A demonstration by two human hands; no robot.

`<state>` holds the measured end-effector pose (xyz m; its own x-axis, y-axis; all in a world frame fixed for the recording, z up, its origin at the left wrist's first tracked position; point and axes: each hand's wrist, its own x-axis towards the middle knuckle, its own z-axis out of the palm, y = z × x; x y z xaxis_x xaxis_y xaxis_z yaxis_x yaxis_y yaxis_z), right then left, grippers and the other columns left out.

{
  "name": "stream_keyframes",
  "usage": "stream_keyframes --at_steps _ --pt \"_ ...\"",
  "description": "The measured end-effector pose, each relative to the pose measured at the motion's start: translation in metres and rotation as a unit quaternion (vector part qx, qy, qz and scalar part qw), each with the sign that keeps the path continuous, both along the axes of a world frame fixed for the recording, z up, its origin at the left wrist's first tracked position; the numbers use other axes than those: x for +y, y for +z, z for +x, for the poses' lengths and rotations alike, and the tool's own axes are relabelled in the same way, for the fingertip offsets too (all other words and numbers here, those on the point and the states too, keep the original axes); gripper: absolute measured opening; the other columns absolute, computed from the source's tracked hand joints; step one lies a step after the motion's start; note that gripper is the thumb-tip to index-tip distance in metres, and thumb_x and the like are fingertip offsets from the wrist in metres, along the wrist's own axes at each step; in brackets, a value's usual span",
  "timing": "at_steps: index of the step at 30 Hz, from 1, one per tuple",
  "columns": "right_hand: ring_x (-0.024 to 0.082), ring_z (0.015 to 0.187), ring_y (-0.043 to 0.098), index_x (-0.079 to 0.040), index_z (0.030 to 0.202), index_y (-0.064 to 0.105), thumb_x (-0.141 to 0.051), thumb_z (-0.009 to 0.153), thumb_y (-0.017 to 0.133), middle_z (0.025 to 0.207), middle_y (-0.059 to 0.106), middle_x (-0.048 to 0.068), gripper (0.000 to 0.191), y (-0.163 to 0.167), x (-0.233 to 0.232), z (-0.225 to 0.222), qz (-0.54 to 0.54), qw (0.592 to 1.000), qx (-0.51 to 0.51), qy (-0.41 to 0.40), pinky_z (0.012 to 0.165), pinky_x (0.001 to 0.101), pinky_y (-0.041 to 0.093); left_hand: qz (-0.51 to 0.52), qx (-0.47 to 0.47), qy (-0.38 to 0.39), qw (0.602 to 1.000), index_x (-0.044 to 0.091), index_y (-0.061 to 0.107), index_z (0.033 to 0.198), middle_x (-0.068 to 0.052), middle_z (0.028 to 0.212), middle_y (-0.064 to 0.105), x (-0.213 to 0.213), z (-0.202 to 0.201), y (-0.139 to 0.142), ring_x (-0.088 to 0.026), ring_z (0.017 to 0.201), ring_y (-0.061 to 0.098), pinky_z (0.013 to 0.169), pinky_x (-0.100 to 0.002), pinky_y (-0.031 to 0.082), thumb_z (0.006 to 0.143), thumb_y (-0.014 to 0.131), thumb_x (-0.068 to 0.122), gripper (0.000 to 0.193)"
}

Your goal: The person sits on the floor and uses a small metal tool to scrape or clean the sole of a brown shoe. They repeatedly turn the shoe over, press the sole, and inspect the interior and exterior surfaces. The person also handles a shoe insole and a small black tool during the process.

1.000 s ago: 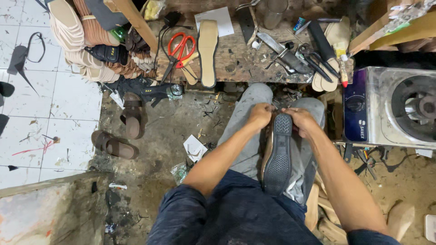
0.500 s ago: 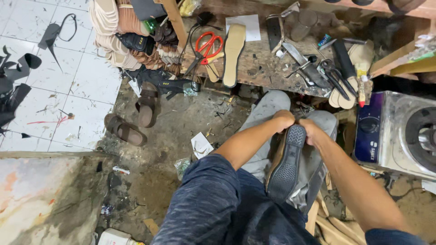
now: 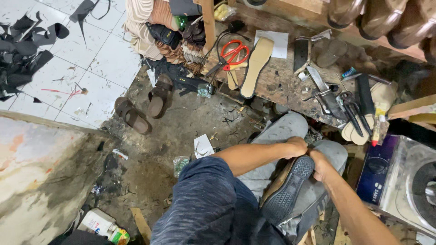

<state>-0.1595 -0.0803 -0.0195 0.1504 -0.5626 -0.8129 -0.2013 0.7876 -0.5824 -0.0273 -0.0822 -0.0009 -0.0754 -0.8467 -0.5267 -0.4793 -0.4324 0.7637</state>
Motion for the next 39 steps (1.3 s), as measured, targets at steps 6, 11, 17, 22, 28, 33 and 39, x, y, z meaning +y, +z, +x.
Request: stream_keyframes --at_steps 6,11,17,22,28,33,39 --pt "0.024 0.077 0.068 -0.007 0.11 0.068 -0.018 0.095 0.051 0.095 0.071 0.011 0.026 -0.009 0.003 -0.009 -0.031 0.999 0.026 -0.015 0.067 0.0425 0.055 -0.03 -0.003 0.016 0.999 -0.007 0.074 0.109 -0.03 0.115 0.071 0.004 -0.005 -0.012 -0.042 0.108 0.069 0.088 -0.049 0.054 0.1 0.054 0.023 0.038" --pt "0.025 0.079 0.069 -0.003 0.11 0.065 -0.023 0.099 0.051 0.095 0.07 0.012 0.027 -0.016 -0.008 -0.017 -0.008 0.999 -0.027 -0.038 0.07 0.0441 0.058 0.039 0.025 0.057 0.997 -0.009 0.075 0.104 -0.03 0.113 0.073 -0.006 0.004 -0.006 -0.039 0.102 0.073 0.084 -0.049 0.057 0.094 0.06 0.023 0.037" --pt "0.02 0.079 0.071 -0.007 0.108 0.068 -0.03 0.1 0.052 0.094 0.072 0.009 0.029 -0.021 -0.015 -0.017 0.002 0.992 -0.093 -0.081 0.072 0.0402 0.06 0.031 0.005 0.0 1.0 -0.008 0.076 0.1 -0.028 0.106 0.075 -0.017 0.013 -0.002 -0.038 0.096 0.074 0.082 -0.048 0.057 0.092 0.061 0.027 0.039" --pt "0.02 0.065 0.069 -0.006 0.102 0.068 -0.035 0.102 0.053 0.085 0.071 0.008 0.032 -0.026 -0.006 -0.006 0.008 0.994 -0.038 -0.101 0.06 0.0385 0.059 0.024 -0.002 -0.003 1.0 -0.008 0.076 0.1 -0.029 0.107 0.074 -0.011 0.014 -0.009 -0.04 0.099 0.072 0.084 -0.048 0.056 0.097 0.058 0.03 0.042" --pt "0.02 0.06 0.067 -0.003 0.098 0.067 -0.021 0.098 0.056 0.08 0.069 0.008 0.021 -0.036 0.006 -0.004 -0.047 0.994 -0.055 -0.086 0.053 0.0378 0.057 0.007 -0.013 0.009 1.0 -0.009 0.075 0.101 -0.03 0.107 0.072 0.001 0.011 -0.01 -0.043 0.101 0.07 0.087 -0.049 0.055 0.102 0.053 0.033 0.047" --pt "0.022 0.056 0.067 -0.001 0.098 0.068 -0.015 0.093 0.049 0.078 0.069 0.011 0.024 -0.047 0.016 -0.016 -0.084 0.988 -0.077 -0.106 0.048 0.037 0.056 -0.01 -0.018 0.03 0.999 -0.009 0.074 0.101 -0.031 0.108 0.071 0.008 0.003 -0.015 -0.045 0.104 0.069 0.089 -0.05 0.054 0.107 0.05 0.036 0.052" --pt "0.022 0.053 0.062 0.0 0.099 0.067 -0.009 0.094 0.047 0.077 0.065 0.012 0.022 -0.056 0.014 -0.022 -0.083 0.99 -0.055 -0.099 0.044 0.0366 0.051 -0.103 -0.069 -0.066 0.99 -0.006 0.076 0.102 -0.028 0.108 0.071 0.007 -0.006 -0.038 -0.043 0.102 0.069 0.09 -0.049 0.053 0.108 0.042 0.032 0.051"
